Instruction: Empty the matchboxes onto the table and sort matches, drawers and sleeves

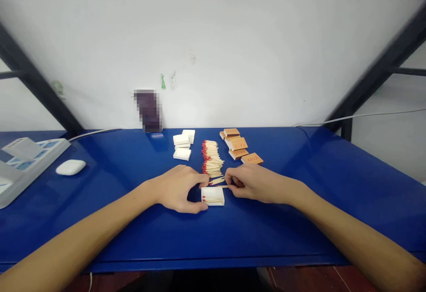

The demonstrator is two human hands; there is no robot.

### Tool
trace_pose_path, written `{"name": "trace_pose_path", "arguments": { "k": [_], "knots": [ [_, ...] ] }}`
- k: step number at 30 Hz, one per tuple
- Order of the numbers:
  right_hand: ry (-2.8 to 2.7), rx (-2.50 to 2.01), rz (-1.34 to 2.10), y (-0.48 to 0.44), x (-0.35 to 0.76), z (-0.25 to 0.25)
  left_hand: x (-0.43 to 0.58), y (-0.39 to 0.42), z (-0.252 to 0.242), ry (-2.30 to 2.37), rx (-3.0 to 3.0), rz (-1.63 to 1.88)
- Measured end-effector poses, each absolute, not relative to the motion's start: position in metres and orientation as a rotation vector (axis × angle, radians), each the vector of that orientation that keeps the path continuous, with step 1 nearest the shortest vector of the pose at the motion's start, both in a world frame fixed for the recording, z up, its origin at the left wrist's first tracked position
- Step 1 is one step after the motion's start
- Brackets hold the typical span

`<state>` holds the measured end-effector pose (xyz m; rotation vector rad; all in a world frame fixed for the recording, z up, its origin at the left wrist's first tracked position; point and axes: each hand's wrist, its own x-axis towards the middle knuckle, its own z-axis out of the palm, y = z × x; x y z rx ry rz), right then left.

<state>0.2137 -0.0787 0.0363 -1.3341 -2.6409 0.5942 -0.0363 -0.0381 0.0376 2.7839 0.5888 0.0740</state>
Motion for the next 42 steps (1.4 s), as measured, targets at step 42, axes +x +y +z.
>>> {"name": "trace_pose_path", "arguments": {
  "k": [42],
  "knots": [
    [-2.558,-1.276,0.722,-0.072,0.214,0.026,-0.038,-0.036,0.031,0.558,2.797,0.111]
  ]
}}
